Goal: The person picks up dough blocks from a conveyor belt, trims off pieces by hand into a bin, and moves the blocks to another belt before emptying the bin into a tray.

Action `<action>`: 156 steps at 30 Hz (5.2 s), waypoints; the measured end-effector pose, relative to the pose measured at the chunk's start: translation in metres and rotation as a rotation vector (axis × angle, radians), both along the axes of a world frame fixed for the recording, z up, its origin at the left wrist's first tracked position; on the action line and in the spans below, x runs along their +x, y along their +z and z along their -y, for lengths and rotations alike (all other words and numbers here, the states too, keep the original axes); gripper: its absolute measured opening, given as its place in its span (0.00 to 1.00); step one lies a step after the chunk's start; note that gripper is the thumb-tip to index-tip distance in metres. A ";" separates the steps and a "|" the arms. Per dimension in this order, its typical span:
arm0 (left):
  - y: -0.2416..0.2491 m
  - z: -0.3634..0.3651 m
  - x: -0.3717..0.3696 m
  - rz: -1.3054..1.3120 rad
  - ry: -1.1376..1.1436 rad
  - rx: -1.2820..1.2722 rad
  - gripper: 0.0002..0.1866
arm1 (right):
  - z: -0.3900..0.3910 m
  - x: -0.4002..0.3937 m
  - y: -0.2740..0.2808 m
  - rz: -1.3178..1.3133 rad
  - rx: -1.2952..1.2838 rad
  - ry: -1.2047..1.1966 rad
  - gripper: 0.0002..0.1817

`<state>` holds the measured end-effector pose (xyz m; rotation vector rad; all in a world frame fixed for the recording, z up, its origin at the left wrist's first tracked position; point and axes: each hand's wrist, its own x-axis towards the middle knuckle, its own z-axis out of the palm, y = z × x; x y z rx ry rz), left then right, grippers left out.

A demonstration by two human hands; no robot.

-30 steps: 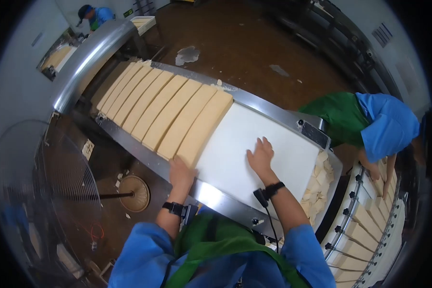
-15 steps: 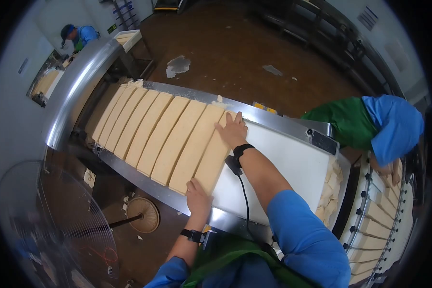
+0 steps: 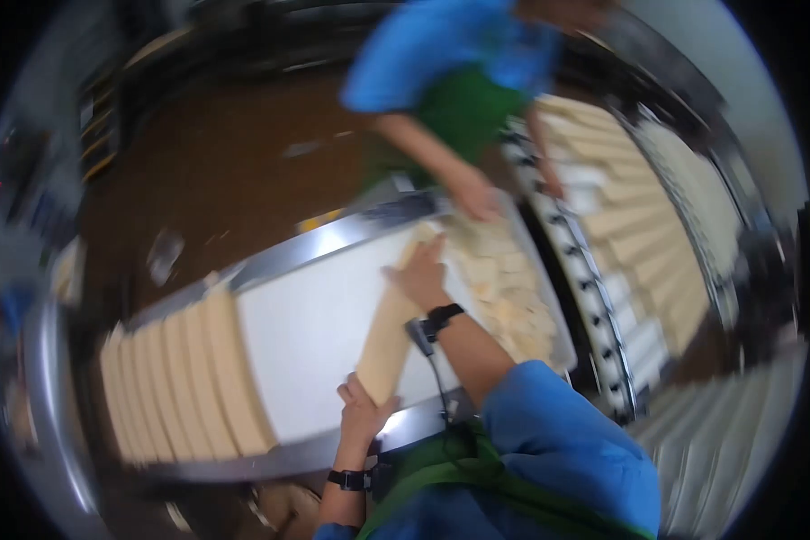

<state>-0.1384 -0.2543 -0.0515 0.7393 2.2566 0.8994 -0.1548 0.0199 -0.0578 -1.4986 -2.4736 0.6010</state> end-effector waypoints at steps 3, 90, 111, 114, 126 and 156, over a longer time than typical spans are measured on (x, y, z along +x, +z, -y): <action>0.011 -0.055 0.039 -0.131 -0.129 -0.102 0.40 | -0.033 0.064 0.002 -0.062 0.043 -0.196 0.49; -0.026 -0.010 0.018 -0.642 0.341 0.238 0.21 | -0.041 0.442 0.072 0.101 0.358 0.085 0.23; -0.054 0.109 -0.075 -0.589 0.683 -0.592 0.47 | 0.161 -0.149 -0.041 0.081 -0.027 0.794 0.40; -0.053 0.110 -0.075 -0.563 0.650 -0.600 0.46 | 0.191 -0.199 -0.031 0.045 -0.052 0.783 0.39; -0.046 0.104 -0.063 -0.500 0.562 -0.346 0.44 | 0.180 -0.194 -0.002 0.192 -0.140 0.543 0.39; 0.066 -0.259 0.306 -0.317 -1.416 0.816 0.26 | -0.151 0.627 0.096 0.224 -0.066 -0.854 0.33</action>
